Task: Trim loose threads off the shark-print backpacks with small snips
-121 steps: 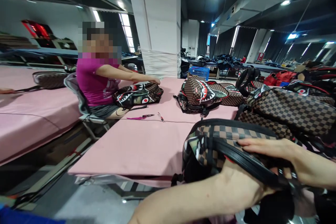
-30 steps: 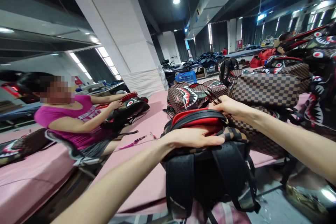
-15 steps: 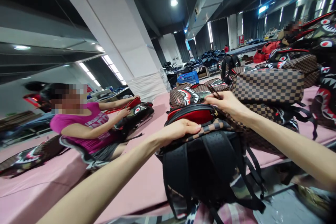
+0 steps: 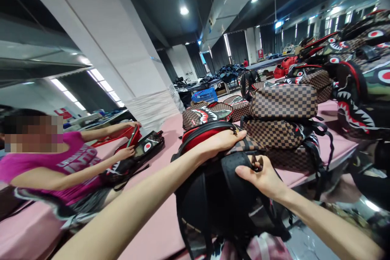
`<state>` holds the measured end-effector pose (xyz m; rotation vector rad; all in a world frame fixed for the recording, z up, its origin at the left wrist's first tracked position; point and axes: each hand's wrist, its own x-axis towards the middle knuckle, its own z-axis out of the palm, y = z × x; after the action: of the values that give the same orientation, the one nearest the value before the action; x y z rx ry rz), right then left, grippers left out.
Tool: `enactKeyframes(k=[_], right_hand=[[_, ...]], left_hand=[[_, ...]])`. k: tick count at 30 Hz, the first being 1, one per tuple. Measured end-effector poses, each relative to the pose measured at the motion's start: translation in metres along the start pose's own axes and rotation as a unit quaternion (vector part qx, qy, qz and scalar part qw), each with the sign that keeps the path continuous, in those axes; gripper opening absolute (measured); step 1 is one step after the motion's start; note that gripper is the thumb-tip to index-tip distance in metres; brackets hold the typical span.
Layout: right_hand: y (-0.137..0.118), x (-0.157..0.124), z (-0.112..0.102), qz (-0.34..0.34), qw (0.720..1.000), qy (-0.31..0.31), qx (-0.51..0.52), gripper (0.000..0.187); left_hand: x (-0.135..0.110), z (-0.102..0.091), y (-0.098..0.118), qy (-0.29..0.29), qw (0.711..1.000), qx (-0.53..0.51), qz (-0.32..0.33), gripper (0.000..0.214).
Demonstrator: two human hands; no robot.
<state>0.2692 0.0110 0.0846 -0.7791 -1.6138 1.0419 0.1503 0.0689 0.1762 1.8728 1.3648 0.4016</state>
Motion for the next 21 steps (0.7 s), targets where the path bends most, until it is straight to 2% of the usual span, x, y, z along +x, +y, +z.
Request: enactKeyframes(k=[2, 4, 8, 11, 13, 15, 17, 19, 21], right_hand=[[0.008, 0.001, 0.002, -0.121, 0.985, -0.006, -0.126, 0.037], [0.020, 0.004, 0.002, -0.217, 0.951, -0.016, -0.218, 0.038], [0.039, 0.013, -0.001, -0.331, 0.895, 0.002, -0.299, 0.033], [0.043, 0.020, -0.004, -0.379, 0.869, 0.018, -0.318, 0.029], [0.043, 0.024, -0.006, -0.377, 0.871, 0.008, -0.314, 0.029], [0.043, 0.029, -0.008, -0.346, 0.889, -0.006, -0.301, 0.031], [0.045, 0.033, -0.013, -0.298, 0.910, -0.010, -0.289, 0.032], [0.047, 0.036, -0.018, -0.250, 0.927, -0.003, -0.278, 0.031], [0.047, 0.038, -0.023, -0.222, 0.939, 0.010, -0.261, 0.028]], left_hand=[[0.002, -0.002, -0.004, 0.006, 0.999, -0.029, 0.015, 0.038], [0.000, -0.006, -0.007, 0.002, 0.997, -0.067, 0.026, 0.035], [-0.004, -0.009, -0.010, -0.010, 0.991, -0.130, 0.018, 0.043], [0.002, -0.006, -0.010, -0.006, 0.992, -0.128, 0.000, 0.047], [0.006, -0.007, -0.008, -0.008, 0.992, -0.122, -0.002, 0.047], [0.008, -0.013, -0.007, -0.008, 0.995, -0.095, 0.006, 0.046], [0.003, -0.024, -0.008, -0.007, 1.000, -0.017, 0.018, 0.048], [-0.008, -0.038, -0.014, -0.012, 0.995, 0.083, 0.062, 0.048], [-0.023, -0.049, -0.025, 0.002, 0.977, 0.167, 0.131, 0.040]])
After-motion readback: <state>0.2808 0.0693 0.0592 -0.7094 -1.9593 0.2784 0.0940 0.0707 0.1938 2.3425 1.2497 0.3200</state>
